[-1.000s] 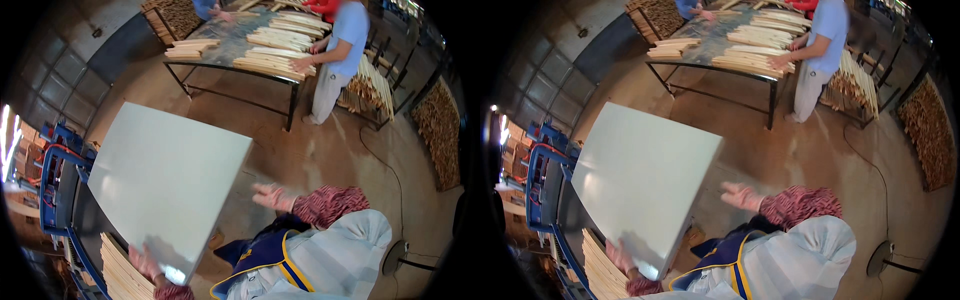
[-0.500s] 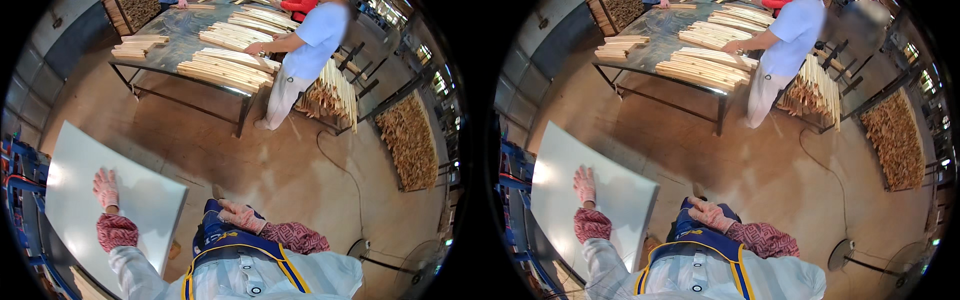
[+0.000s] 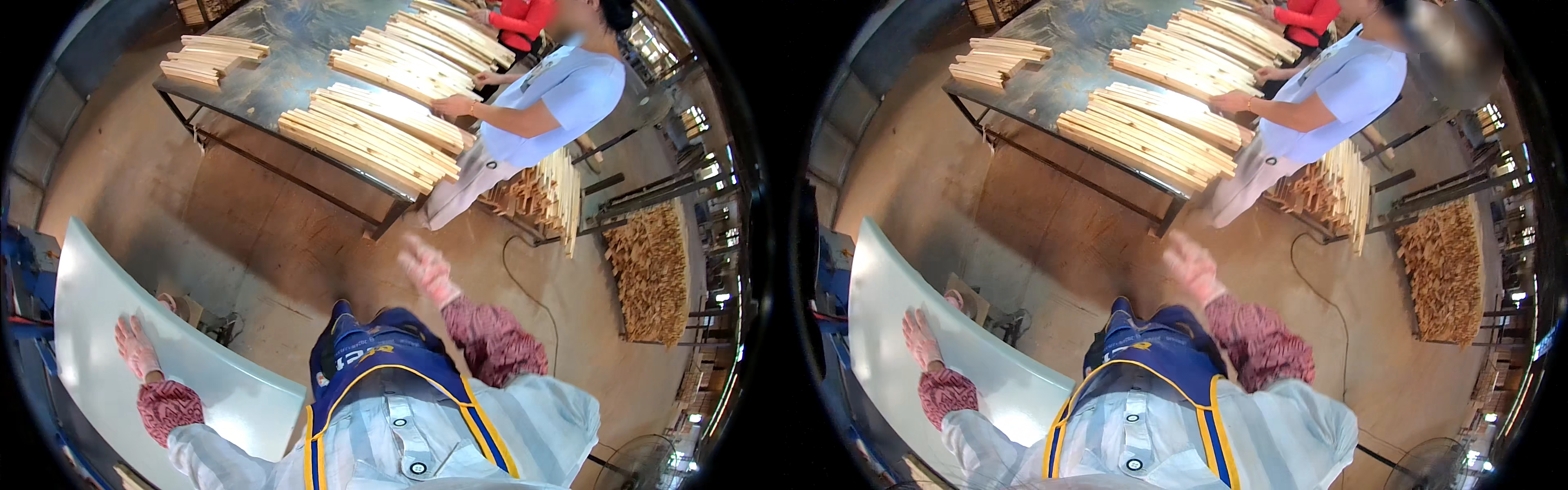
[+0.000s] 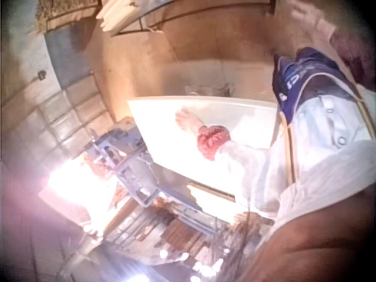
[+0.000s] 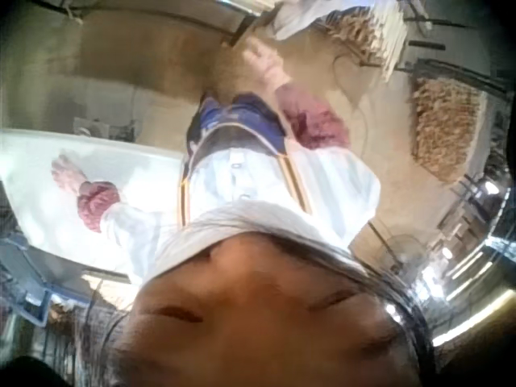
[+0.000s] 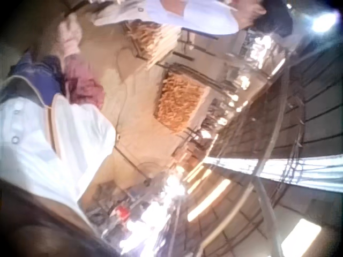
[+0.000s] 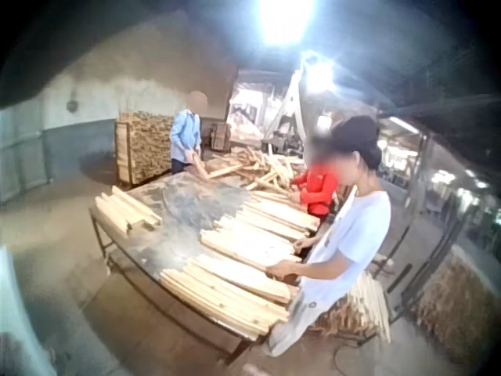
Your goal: The person picks up wooden planks from a conveyor belt and stacks them on a metal table. They repeatedly gather planks, align them, and place them into neat piles while other workers handle planks nearby.
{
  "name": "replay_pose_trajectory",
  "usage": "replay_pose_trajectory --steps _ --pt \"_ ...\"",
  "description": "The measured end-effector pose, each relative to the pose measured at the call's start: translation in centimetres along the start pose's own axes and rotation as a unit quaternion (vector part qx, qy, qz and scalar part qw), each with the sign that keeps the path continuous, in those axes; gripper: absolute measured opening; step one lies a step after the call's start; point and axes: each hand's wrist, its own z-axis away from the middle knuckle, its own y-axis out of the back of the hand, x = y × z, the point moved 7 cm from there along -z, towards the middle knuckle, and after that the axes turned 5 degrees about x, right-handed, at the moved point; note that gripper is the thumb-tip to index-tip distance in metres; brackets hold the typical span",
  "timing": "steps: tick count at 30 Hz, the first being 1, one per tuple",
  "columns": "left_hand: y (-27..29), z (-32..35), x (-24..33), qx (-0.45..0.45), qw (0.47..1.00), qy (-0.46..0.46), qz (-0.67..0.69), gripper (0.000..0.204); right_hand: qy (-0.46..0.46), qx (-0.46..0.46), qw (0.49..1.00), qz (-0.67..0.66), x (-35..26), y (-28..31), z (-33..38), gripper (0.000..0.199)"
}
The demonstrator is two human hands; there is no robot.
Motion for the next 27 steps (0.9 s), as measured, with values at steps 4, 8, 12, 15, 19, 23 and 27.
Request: replay_pose_trajectory --steps 4,8,12,15,19,23,27 --pt "-0.3 -0.4 -0.2 0.024 0.998 0.050 -0.019 0.065 0.024 0.111 0.992 0.048 6.0 2.2 -13.6 0.054" --pt "3.0 1.6 4.1 -0.009 0.997 0.072 -0.037 0.065 -0.045 -0.009 0.933 0.357 9.1 3.7 -25.5 0.070" --pt "6.4 4.2 9.5 -0.013 0.994 0.086 -0.061 0.065 -0.147 -0.108 0.895 0.408 7.7 5.4 -35.2 0.079" --pt "8.6 4.2 13.5 -0.038 0.985 0.079 -0.146 0.069 -0.064 -0.102 0.902 0.416 12.4 3.9 -40.7 0.096" --pt "10.3 6.1 20.4 -0.075 0.978 0.060 -0.183 0.070 -0.119 -0.256 0.847 0.450 10.5 3.1 -44.6 0.104" --pt "10.6 7.9 21.3 -0.100 0.971 0.081 -0.202 0.070 -0.113 -0.284 0.843 0.443 10.0 2.4 -46.0 0.109" --pt "11.0 8.6 22.0 -0.084 0.967 0.069 -0.232 0.070 -0.152 -0.291 0.846 0.420 6.7 3.5 -46.4 0.111"
